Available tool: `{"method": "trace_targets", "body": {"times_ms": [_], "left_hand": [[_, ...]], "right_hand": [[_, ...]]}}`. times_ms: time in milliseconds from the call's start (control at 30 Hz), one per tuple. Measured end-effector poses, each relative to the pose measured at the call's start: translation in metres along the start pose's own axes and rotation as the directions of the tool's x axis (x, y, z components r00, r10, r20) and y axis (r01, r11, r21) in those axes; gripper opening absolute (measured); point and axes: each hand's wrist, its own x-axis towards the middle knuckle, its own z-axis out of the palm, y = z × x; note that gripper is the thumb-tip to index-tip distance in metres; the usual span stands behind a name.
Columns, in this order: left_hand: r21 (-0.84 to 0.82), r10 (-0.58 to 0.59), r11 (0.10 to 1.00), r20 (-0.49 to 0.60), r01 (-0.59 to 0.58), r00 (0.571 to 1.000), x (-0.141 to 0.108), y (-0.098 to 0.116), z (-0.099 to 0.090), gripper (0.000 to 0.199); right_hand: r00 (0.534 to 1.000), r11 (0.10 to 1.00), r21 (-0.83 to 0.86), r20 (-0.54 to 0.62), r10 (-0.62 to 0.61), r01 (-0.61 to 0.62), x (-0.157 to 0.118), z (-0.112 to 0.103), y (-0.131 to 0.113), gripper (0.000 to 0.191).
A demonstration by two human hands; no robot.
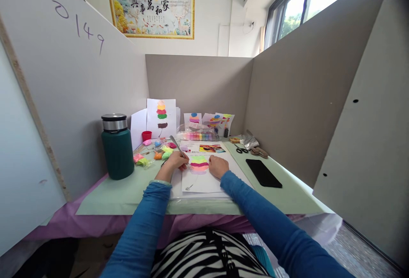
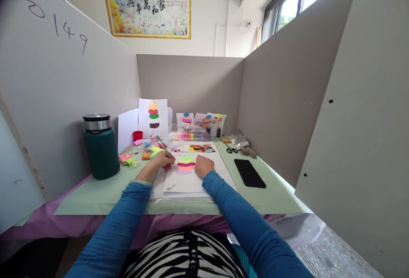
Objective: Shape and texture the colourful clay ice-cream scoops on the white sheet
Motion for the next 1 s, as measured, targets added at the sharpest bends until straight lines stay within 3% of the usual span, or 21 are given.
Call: {"method": "trace_targets", "body": {"times_ms": [233,633,1000], "left_hand": [[0.061,-0.049,0.997,0.036,0.047,0.998,0.002,-0.004,0.002,0.008],[0.178,-0.102,0.975,-0.187,0.135,0.977,0.01,-0.006,-0.005,0.021],[0.238,-0.08,0.965,-0.145,0.113,0.986,0.013,-0.009,-0.004,0.019]], "right_hand": [[1.0,1.0,-0.004,-0.006,0.001,-0.001,0.001,0.002,0.001,0.025],[1.0,1.0,-0.001,0.005,0.002,-0.002,0.0,0.0,0.0,0.026],[1.0,1.0,-0.012,-0.001,-0.002,0.002,0.001,0.002,0.001,0.026]]}}
